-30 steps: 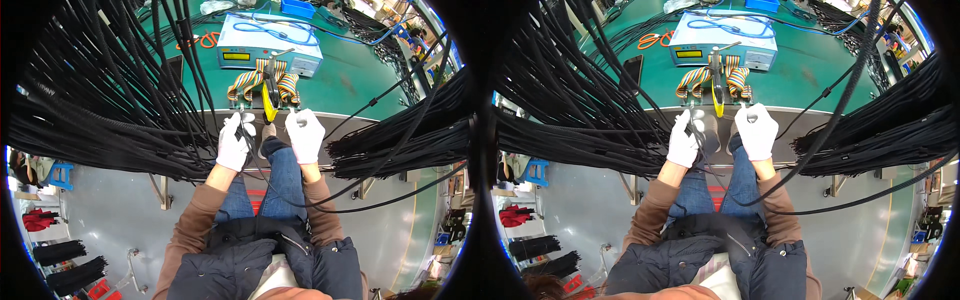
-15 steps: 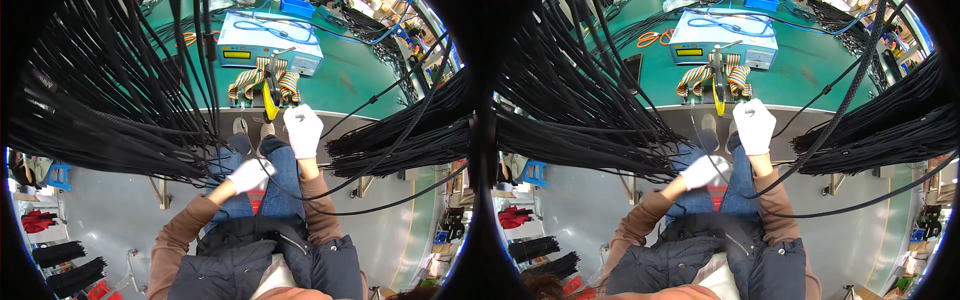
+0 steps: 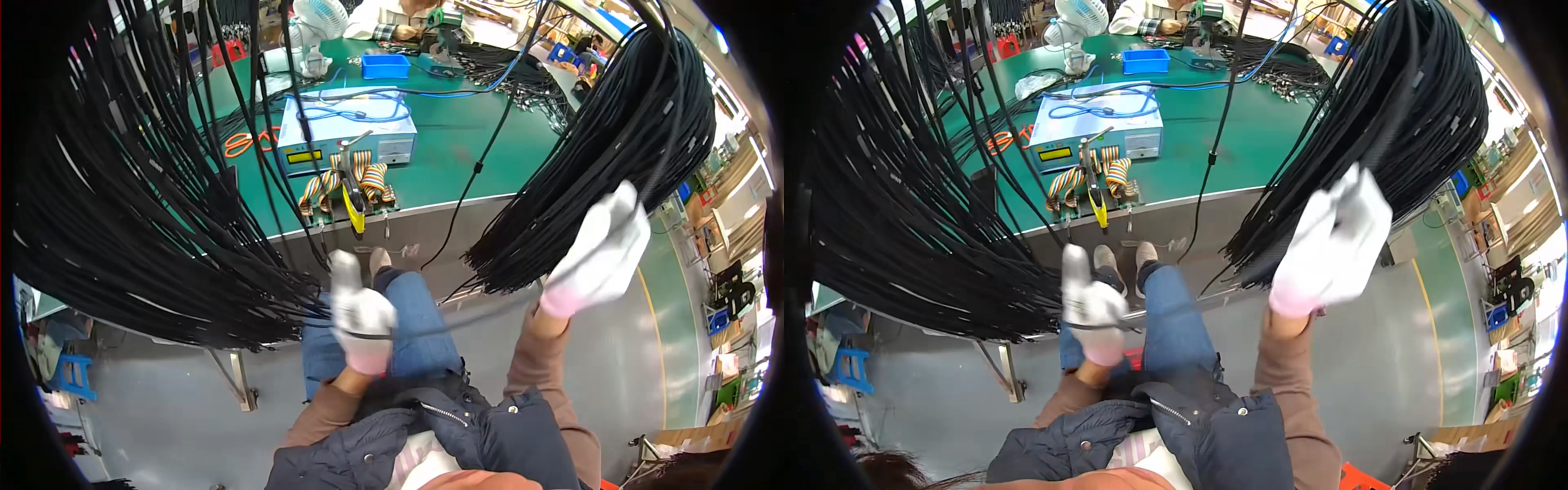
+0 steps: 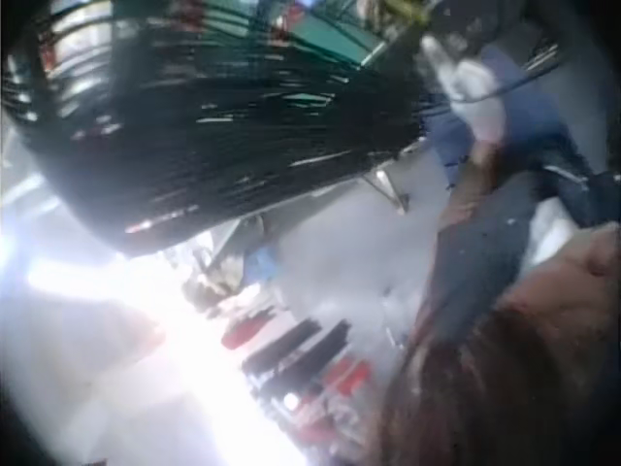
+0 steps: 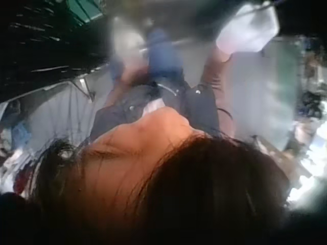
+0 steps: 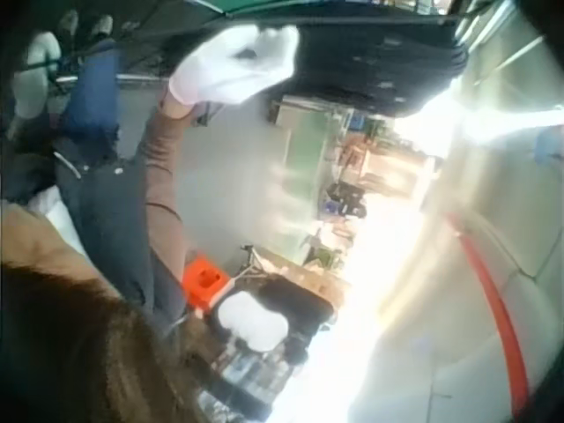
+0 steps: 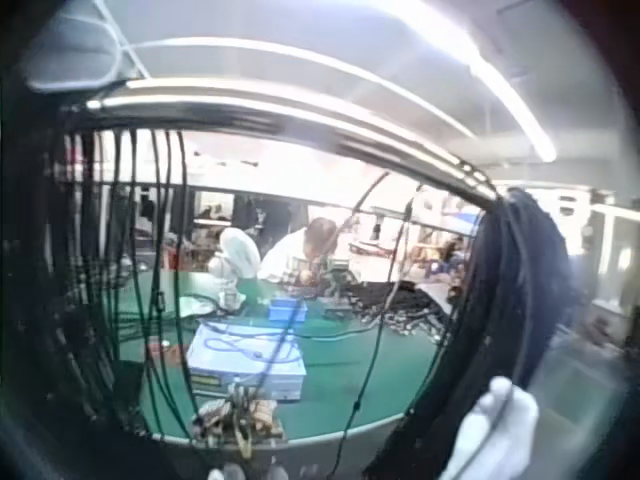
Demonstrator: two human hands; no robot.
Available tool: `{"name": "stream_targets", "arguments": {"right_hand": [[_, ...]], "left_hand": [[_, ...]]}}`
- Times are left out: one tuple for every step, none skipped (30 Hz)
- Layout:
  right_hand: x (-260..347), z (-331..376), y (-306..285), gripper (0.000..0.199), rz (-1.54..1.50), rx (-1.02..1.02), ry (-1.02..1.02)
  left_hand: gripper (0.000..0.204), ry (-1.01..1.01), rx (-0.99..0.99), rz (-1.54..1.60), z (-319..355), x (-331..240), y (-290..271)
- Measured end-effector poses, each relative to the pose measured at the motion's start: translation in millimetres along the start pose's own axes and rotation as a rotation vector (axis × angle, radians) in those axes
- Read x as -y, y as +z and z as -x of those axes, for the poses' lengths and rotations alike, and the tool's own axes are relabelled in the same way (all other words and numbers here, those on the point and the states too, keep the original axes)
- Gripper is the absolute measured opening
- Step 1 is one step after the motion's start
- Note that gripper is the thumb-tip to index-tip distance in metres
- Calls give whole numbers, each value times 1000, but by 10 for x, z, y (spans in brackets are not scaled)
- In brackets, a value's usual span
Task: The person tests cables by plugging their ends into a testing machine and hangs bundles of cables across a metal rack by hand.
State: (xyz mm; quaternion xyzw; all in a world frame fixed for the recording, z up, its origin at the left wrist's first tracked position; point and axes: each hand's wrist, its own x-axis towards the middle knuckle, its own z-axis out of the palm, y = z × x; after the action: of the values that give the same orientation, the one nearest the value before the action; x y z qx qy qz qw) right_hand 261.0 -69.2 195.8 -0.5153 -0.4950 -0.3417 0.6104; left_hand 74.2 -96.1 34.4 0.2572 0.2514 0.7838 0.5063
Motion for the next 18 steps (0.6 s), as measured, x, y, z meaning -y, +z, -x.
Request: {"name": "stream_targets", "arguments": {"right_hand": [[3,-160,106,45,-126,20,109],[21,-282,296,51,-279,54,225],[-115,-394,472,57,-459,176,115],[-183,-437,639,58,-680,300,229],[-171,-474,731,59,-910,422,343],[-49,-444,776,54,-985,604,412],[81,-404,801,49,-1053,788,478],[134,-278,869,49,-1078,805,475],[124,-130,903,40,-1154,923,568],[108,35,939,32,-1223,1042,663],[62,236,977,25,-1161,1041,699],[46,444,995,20,-1108,1049,733],[-36,688,1015,20,-1111,1061,734],[-140,961,1040,19,-1009,1030,811],[-208,1151,1069,20,-910,996,887],[-217,1280,1094,20,-919,1007,891],[-227,1399,1119,19,-916,1035,911],[-238,1516,1125,18,-906,1060,937]], "left_hand": [[52,65,-23,-27,-152,-152,-40],[47,149,-66,-66,-290,-373,-83],[45,189,-111,-169,-357,-594,19],[44,179,-140,-148,-477,-639,-50],[43,178,-170,-126,-541,-694,-114],[37,209,-129,-129,-505,-710,-154],[32,237,-87,-133,-451,-698,-167],[32,257,-107,-142,-397,-582,-180],[31,295,-83,-388,-327,-404,-115],[31,325,-57,-633,-282,-280,-74],[28,151,14,-723,-279,-273,20],[26,-21,73,-810,-291,-337,103],[26,-23,61,-810,-405,-311,81],[25,49,6,-816,-588,-258,-5],[24,123,-50,-826,-765,-214,-120],[23,188,-53,-962,-920,-191,-327],[23,252,-54,-1099,-1047,-170,-527],[23,244,-58,-1109,-1124,-199,-579]]}}
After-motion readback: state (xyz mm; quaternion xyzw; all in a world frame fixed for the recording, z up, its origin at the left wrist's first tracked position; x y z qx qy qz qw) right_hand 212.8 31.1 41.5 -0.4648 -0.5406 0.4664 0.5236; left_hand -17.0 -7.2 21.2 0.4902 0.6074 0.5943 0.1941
